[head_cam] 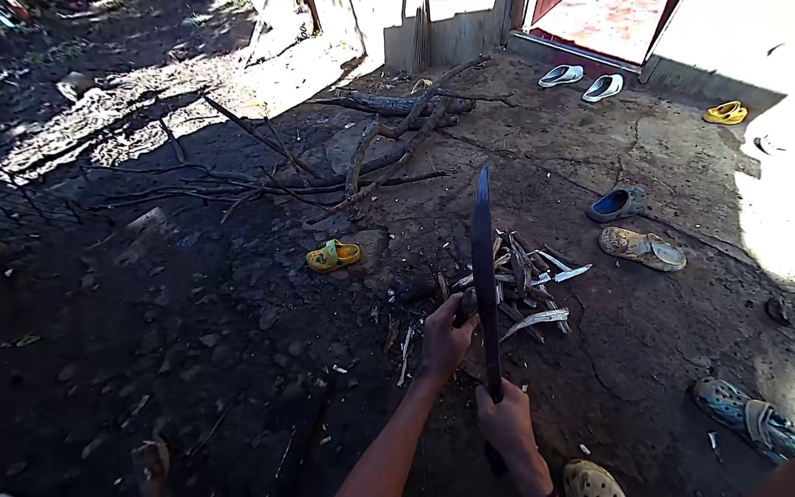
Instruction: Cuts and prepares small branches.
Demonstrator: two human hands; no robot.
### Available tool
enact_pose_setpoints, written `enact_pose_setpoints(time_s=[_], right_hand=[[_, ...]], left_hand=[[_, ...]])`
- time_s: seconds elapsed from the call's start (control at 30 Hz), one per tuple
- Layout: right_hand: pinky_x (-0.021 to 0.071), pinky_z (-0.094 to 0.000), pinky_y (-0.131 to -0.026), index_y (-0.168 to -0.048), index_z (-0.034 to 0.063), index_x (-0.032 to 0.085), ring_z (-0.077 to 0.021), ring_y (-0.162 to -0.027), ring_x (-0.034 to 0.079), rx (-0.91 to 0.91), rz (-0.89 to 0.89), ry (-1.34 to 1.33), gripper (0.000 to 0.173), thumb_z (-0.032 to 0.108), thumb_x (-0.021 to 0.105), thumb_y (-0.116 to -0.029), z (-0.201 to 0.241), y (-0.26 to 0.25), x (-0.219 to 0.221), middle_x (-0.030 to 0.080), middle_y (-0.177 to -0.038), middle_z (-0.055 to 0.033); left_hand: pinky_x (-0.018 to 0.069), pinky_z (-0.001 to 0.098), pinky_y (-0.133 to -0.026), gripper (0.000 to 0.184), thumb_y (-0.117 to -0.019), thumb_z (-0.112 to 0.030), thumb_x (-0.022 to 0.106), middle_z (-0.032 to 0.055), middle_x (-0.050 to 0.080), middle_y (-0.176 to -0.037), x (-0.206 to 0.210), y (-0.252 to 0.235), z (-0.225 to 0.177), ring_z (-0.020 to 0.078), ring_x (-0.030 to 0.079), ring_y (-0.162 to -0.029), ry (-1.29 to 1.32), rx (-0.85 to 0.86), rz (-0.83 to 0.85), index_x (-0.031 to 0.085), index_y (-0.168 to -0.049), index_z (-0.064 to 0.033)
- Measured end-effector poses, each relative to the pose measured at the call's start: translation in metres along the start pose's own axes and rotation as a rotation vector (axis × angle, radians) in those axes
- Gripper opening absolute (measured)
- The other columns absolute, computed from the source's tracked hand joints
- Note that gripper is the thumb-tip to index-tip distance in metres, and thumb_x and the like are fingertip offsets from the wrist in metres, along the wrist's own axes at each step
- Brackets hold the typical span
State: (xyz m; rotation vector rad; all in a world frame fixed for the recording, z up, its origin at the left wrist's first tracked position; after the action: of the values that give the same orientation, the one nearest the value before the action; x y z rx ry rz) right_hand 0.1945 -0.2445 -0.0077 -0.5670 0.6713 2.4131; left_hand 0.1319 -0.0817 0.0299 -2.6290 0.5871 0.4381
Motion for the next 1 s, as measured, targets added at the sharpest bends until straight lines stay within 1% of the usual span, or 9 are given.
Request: enact_pose_setpoints(time_s=[0.1,0.43,0.5,0.57,0.63,0.73,0.8,0.87,1.0], right_hand=[[0.0488,-0.0435,-0.064,-0.088,0.0062,0.069,-0.0207,-0.065,0.061,0.108,0.104,0.078,0.024,0.024,0.059,-0.1012,-0.020,-0.004,0.019,0.060,-0.069,-0.0065],[0.0443,-0.0361,-0.054,-0.082,0.0064,0.067,-0.0136,-0.054,0.054,-0.098,-0.005,0.117,0.019,0.020,0.061,-0.0949,0.010,0.002,0.008,0.054,-0.059,-0.0014],[0.0480,-0.0418,-0.061,-0.086,0.0055,0.068,-0.0191,-0.061,0.059,0.036,0.084,0.111,0.023,0.022,0.059,-0.0994,-0.014,-0.002,0.025,0.059,-0.066,-0.0055],[0.0530,-0.0396,-0.059,-0.087,0.0060,0.068,-0.0175,-0.056,0.062,0.069,0.115,0.035,0.023,0.023,0.057,-0.0995,-0.026,-0.004,0.029,0.061,-0.064,-0.0049],[0.0546,-0.0336,-0.050,-0.084,0.0073,0.065,-0.0133,-0.047,0.060,-0.002,0.085,-0.142,0.021,0.020,0.054,-0.0966,-0.022,-0.005,0.021,0.060,-0.057,-0.0014],[0.0522,-0.0250,-0.043,-0.083,0.0088,0.059,-0.0072,-0.041,0.056,-0.231,0.004,-0.554,0.016,0.010,0.047,-0.0939,0.013,0.008,0.002,0.057,-0.053,0.0044],[0.0538,-0.0255,-0.046,-0.084,0.0118,0.056,-0.0076,-0.043,0.057,-0.315,-0.002,-0.708,0.018,0.005,0.043,-0.0936,0.023,0.007,0.003,0.058,-0.054,0.0055],[0.0526,-0.0263,-0.045,-0.080,0.0094,0.055,-0.0085,-0.042,0.056,-0.192,-0.011,-0.539,0.018,0.007,0.045,-0.0945,-0.006,-0.002,0.017,0.056,-0.052,0.0037],[0.0537,-0.0315,-0.048,-0.083,0.0055,0.064,-0.0124,-0.045,0.059,0.033,0.051,-0.183,0.023,0.016,0.052,-0.0999,-0.047,-0.010,0.014,0.059,-0.056,-0.0013]], left_hand=[[0.0593,0.0344,-0.091,0.042,-0.0912,-0.012,0.075,0.0160,0.075,-0.110,0.010,0.020,0.038,0.0184,0.074,-0.097,-0.046,-0.098,0.030,0.065,-0.129,0.0034],[0.0617,0.0306,-0.089,0.036,-0.0907,-0.010,0.076,0.0140,0.075,-0.108,-0.017,0.007,0.014,0.0150,0.075,-0.097,0.006,0.036,-0.035,0.068,-0.123,0.0035],[0.0513,0.0433,-0.107,0.061,-0.0884,-0.024,0.080,0.0176,0.068,-0.131,-0.002,0.023,0.054,0.0265,0.066,-0.121,-0.127,-0.103,0.135,0.059,-0.141,-0.0026],[0.0279,0.0565,-0.123,0.114,-0.0735,-0.044,0.090,0.0255,0.031,-0.163,-0.001,0.040,0.087,0.0419,0.032,-0.151,-0.213,-0.228,0.269,0.028,-0.162,-0.0086],[0.0244,0.0543,-0.125,0.141,-0.0656,-0.047,0.095,0.0264,0.016,-0.168,-0.023,0.040,0.098,0.0427,0.021,-0.155,-0.199,-0.312,0.243,0.006,-0.165,-0.0046],[0.0416,0.0490,-0.116,0.065,-0.0909,-0.025,0.078,0.0252,0.058,-0.142,-0.089,0.033,0.111,0.0362,0.054,-0.136,-0.200,-0.311,0.029,0.054,-0.143,0.0055],[0.0572,0.0387,-0.088,0.022,-0.1022,-0.014,0.062,0.0136,0.075,-0.095,-0.137,0.034,0.128,0.0194,0.072,-0.089,-0.186,-0.449,-0.198,0.071,-0.109,0.0053],[0.0604,0.0336,-0.066,0.032,-0.1080,-0.023,0.056,0.0114,0.069,-0.078,-0.170,0.042,0.146,0.0151,0.068,-0.061,-0.052,-0.624,-0.401,0.066,-0.102,0.0064],[0.0609,0.0344,-0.061,0.040,-0.1114,-0.030,0.047,0.0100,0.064,-0.078,-0.193,0.047,0.160,0.0155,0.065,-0.056,-0.026,-0.689,-0.543,0.062,-0.097,0.0050]])
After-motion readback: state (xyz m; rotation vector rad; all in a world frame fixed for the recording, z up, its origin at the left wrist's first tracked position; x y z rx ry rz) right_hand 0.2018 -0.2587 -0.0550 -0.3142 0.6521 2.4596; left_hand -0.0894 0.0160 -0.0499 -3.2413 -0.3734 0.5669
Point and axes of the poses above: each hand's wrist, its own y-axis away from the middle knuckle, its own x-axis out of the palm, z = x × y, the point moved 9 cm from there along -y, towards the middle knuckle
